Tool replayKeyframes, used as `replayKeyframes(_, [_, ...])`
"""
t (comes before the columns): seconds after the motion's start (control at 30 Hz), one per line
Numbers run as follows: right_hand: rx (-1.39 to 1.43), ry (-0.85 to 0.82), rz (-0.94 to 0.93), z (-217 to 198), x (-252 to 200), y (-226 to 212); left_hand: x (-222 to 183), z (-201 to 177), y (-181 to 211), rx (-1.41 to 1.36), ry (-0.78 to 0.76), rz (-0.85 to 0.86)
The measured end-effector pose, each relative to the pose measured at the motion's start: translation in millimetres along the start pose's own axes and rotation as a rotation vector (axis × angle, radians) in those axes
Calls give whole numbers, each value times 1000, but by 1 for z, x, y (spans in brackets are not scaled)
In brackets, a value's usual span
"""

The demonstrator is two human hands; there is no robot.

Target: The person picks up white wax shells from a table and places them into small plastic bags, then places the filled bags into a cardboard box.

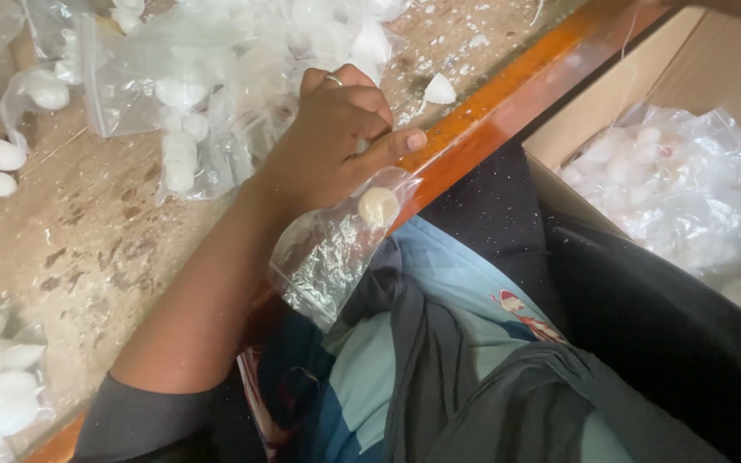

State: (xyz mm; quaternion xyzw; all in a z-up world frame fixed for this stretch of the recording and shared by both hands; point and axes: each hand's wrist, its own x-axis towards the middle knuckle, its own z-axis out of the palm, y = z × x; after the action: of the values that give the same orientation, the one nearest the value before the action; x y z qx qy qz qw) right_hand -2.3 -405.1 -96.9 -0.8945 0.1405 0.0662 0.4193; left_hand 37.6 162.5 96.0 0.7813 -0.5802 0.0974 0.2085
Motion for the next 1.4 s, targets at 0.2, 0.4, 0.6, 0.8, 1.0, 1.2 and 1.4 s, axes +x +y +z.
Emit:
replayKeyframes(0.2, [-634, 52, -1192, 102, -156, -310, 0, 17, -18, -30, 46, -124])
replayKeyframes(0.4, [-497, 239, -1637, 196, -163, -336, -2, 17, -24, -34, 113, 61])
replayKeyframes(0.6, [-22, 134, -1478, 148, -163, -325, 4, 12, -14, -123, 103, 11])
replayKeyframes(0.8, [124, -253, -915, 65, -183, -261, 39, 16, 36, -582, -137, -291])
replayKeyframes(1.0, [43, -229, -457, 12, -211, -134, 118, 71, 110, -558, -428, -8])
replayKeyframes(1.2, [-152, -498, 143, 30, -183, 79, 160, 150, 128, -711, -605, 16])
replayKeyframes(1.4, [-164, -515, 389, 137, -132, 344, 142, 186, 96, -505, -705, -75])
